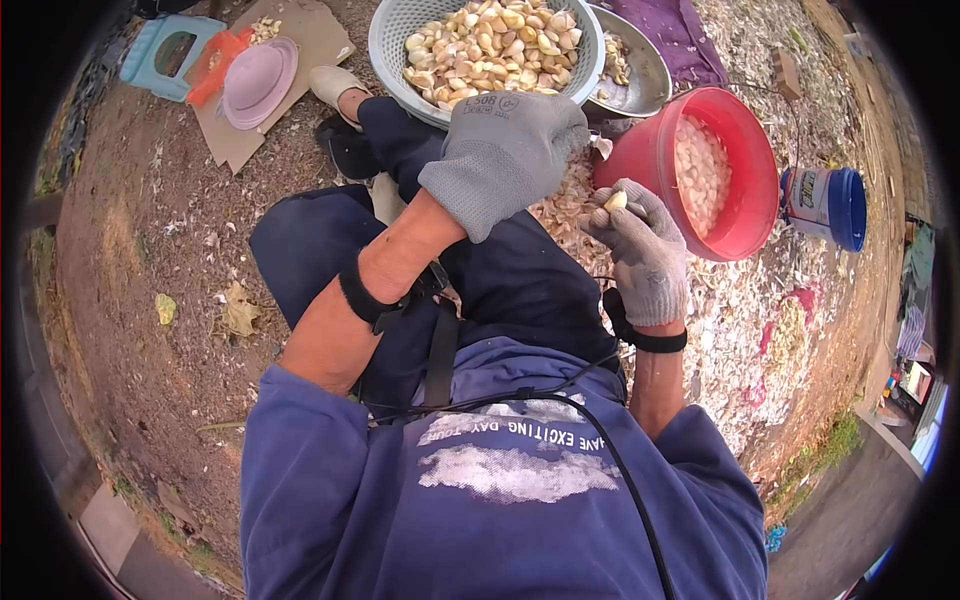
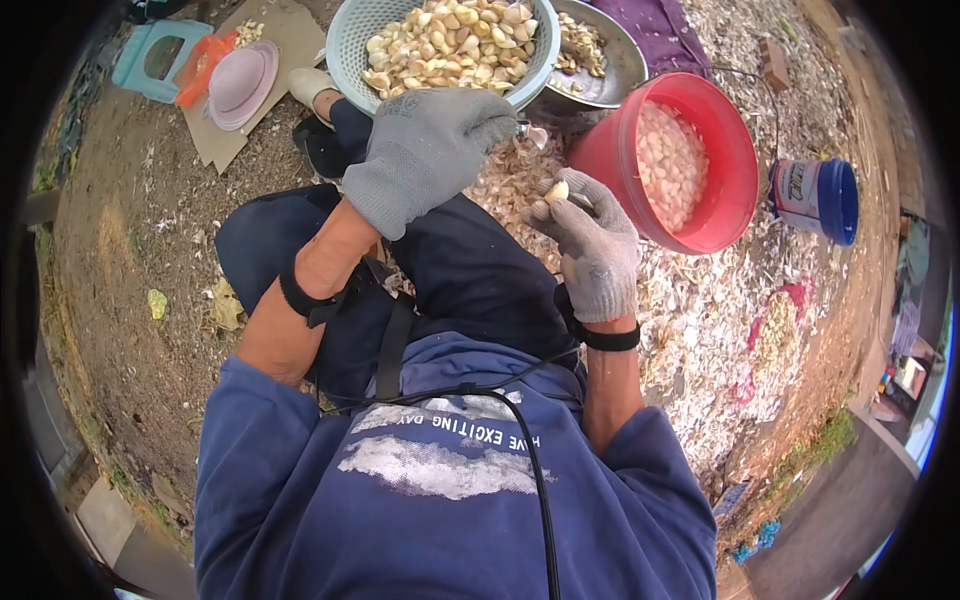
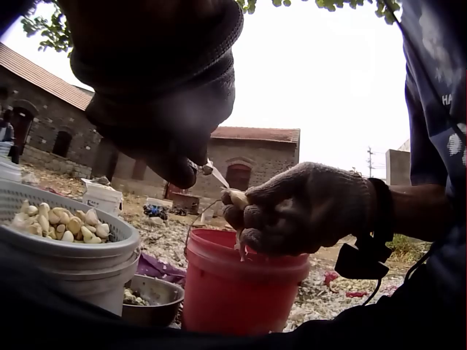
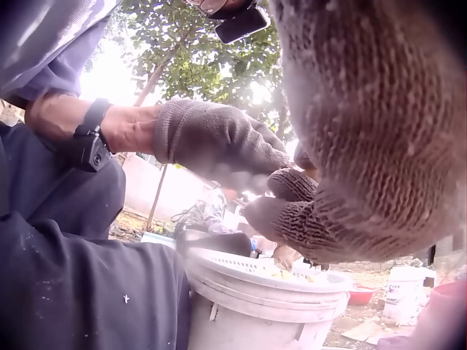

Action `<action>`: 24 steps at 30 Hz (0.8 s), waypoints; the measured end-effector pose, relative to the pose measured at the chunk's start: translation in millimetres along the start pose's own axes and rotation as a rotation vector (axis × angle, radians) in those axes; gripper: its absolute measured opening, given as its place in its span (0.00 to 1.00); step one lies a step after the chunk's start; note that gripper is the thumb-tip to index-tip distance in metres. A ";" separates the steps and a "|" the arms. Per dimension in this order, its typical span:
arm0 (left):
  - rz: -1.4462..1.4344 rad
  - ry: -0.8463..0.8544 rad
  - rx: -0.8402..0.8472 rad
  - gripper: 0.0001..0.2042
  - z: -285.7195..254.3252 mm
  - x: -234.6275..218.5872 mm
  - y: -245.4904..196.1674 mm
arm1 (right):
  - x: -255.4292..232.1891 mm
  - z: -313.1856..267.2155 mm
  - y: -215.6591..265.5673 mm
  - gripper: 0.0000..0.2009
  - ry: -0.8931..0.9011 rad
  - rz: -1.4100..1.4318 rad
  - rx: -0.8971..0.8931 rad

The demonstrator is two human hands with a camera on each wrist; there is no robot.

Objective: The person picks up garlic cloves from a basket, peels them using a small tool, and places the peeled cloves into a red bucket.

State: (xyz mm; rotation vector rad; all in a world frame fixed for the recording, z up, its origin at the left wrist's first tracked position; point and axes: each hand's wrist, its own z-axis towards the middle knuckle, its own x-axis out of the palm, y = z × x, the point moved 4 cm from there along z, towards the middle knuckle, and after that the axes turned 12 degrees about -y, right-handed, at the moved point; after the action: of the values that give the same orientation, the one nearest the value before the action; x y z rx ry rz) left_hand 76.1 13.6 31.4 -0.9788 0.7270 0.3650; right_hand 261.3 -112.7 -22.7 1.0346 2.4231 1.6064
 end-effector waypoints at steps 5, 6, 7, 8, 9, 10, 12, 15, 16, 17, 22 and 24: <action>0.179 0.193 0.048 0.13 -5.2 4.5 7.0 | 2.1 -1.1 1.9 0.18 0.004 0.040 -0.001; 0.180 0.193 0.046 0.13 -8.6 6.9 6.7 | 2.3 -0.7 1.9 0.18 -0.010 0.028 -0.002; 0.147 0.197 0.095 0.12 -14.0 11.5 3.2 | 1.8 0.2 1.2 0.18 -0.008 0.028 0.000; 0.115 0.202 0.146 0.12 -18.5 15.2 -0.2 | 0.2 1.6 0.5 0.18 -0.009 0.005 -0.008; 0.116 0.202 0.146 0.12 -20.9 16.9 -1.3 | -0.9 2.8 0.2 0.17 -0.011 -0.019 -0.017; 0.102 0.187 0.201 0.11 -23.3 18.1 -4.4 | -1.3 3.4 -0.2 0.17 -0.010 -0.019 -0.017; 0.085 0.172 0.254 0.10 -27.0 20.8 -8.5 | -1.5 3.7 -0.7 0.17 0.003 -0.025 -0.016; 0.067 0.172 0.252 0.09 -28.6 23.2 -10.1 | 1.7 2.3 1.0 0.19 0.015 0.006 -0.009; 0.062 0.181 0.249 0.09 -28.1 23.4 -9.9 | 1.3 2.7 -0.3 0.19 0.015 0.006 -0.007; 0.057 0.190 0.246 0.08 -27.5 23.5 -9.6 | 0.6 3.6 -2.1 0.19 0.015 0.008 -0.002; 0.093 0.260 0.248 0.09 -23.5 21.4 -8.8 | 1.6 2.4 -3.1 0.19 0.020 0.005 0.021; 0.090 0.297 0.227 0.09 -22.2 22.4 -4.6 | 0.6 3.7 -4.5 0.17 0.048 -0.006 0.048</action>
State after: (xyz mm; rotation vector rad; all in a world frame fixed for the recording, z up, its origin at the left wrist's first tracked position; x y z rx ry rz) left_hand 86.1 -8.5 10.8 -0.7935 1.0606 0.2106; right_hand 260.1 -110.5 -27.9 1.0068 2.5046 1.5972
